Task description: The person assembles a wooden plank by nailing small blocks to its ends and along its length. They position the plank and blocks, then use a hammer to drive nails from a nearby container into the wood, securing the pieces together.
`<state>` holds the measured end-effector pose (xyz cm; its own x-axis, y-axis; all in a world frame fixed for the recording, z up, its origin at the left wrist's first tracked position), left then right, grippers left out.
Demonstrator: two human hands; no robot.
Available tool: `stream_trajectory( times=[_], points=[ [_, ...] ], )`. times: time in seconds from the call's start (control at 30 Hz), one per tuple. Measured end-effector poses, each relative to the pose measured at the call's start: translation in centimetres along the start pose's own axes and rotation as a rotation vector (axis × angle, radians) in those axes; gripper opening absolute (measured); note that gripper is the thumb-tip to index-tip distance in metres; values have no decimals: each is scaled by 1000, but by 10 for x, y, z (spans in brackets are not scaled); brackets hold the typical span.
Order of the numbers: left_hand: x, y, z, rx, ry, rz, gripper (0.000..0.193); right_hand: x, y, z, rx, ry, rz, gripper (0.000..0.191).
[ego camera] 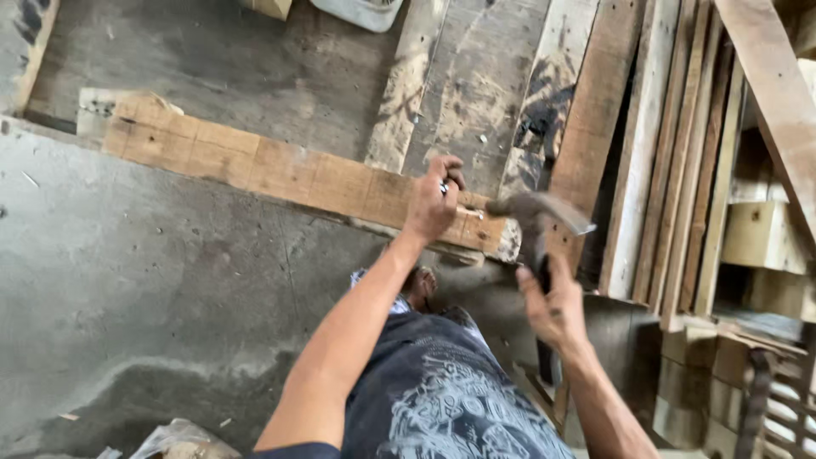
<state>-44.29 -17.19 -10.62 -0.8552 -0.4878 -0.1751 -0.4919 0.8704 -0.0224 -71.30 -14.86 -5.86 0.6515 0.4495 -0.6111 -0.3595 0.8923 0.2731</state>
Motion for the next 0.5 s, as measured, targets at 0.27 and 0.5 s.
stream_trajectory(
  times=[0.27,0.5],
  points=[
    [13,-7,19,0,-62,65,22,-102,40,94,-1062,-453,-509,17],
    [7,-11,14,20,-88,9,27,17,4,21,-210,156,100,34]
  ],
)
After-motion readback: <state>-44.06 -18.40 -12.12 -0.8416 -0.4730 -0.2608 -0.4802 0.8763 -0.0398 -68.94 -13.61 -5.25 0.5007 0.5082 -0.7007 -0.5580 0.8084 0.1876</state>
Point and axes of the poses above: each hand's wrist, its own y-axis away from the middle knuckle, its own x-axis out of the palm, z = x × y, the point moved 5 cm from there along -y, towards the middle knuckle, and after that the axes turned 10 degrees about -x, right-handed, at the moved point
